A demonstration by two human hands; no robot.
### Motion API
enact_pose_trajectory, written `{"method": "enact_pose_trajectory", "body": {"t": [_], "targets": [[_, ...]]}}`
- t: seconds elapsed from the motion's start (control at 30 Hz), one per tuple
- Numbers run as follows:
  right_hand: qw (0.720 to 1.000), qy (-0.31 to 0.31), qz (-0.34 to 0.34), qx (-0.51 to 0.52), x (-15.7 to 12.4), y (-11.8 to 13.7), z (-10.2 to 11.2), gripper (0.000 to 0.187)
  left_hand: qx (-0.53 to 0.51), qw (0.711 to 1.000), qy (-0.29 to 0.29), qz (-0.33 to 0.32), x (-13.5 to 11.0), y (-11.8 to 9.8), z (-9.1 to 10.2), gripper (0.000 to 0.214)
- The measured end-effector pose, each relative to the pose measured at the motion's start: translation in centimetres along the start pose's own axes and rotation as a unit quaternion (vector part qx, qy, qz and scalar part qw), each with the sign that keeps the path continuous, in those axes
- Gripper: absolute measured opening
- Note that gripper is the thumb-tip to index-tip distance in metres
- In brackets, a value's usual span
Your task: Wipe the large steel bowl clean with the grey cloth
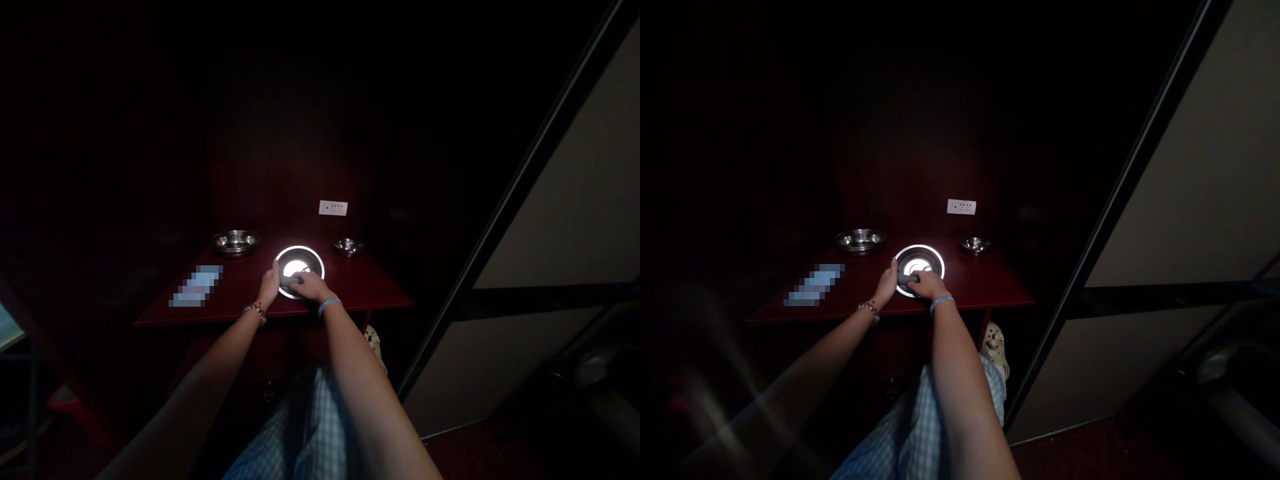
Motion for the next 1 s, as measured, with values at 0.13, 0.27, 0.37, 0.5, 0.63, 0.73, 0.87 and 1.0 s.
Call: {"method": "enact_pose_trajectory", "body": {"t": [0.13,0.27,0.37,0.5,0.63,0.73,0.87,1.0], "targets": [[0.999,0.002,-0.023,-0.026,0.0,0.4,0.4,0.033,0.012,1.000,0.004,0.001,0.2,0.2,0.0,0.070],[0.998,-0.003,-0.024,-0.055,0.0,0.7,0.5,0.032,0.010,1.000,0.007,0.006,0.5,0.4,-0.1,0.069],[0.998,-0.012,-0.036,-0.048,0.0,0.7,0.5,0.032,0.008,1.000,0.013,0.008,0.5,0.5,-0.1,0.069],[0.997,-0.032,-0.069,-0.007,0.0,0.4,0.5,0.032,0.008,1.000,0.013,0.004,0.4,0.5,-0.1,0.071],[0.990,-0.088,-0.104,0.022,0.0,0.0,0.8,0.036,-0.013,1.000,0.028,0.004,0.3,0.4,-0.2,0.070],[0.983,-0.136,-0.120,0.037,-0.2,-0.4,1.2,0.040,-0.005,1.000,0.022,0.009,0.3,0.4,-0.2,0.068],[0.971,-0.210,-0.117,0.016,-0.6,-0.5,1.9,0.039,0.018,1.000,0.015,0.008,0.3,0.2,-0.1,0.070],[0.960,-0.244,-0.134,-0.004,-0.9,-0.1,2.5,0.035,0.023,0.999,0.023,0.010,0.2,0.1,-0.1,0.070]]}}
Point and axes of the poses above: each hand's wrist, its own x-axis towards the middle knuckle, its own z-axis out of the back of the hand, y = z × x, the point moved 2 cm from there along x, towards the middle knuckle, and after that the axes turned 11 degrees about -x, right-handed, at the moved point
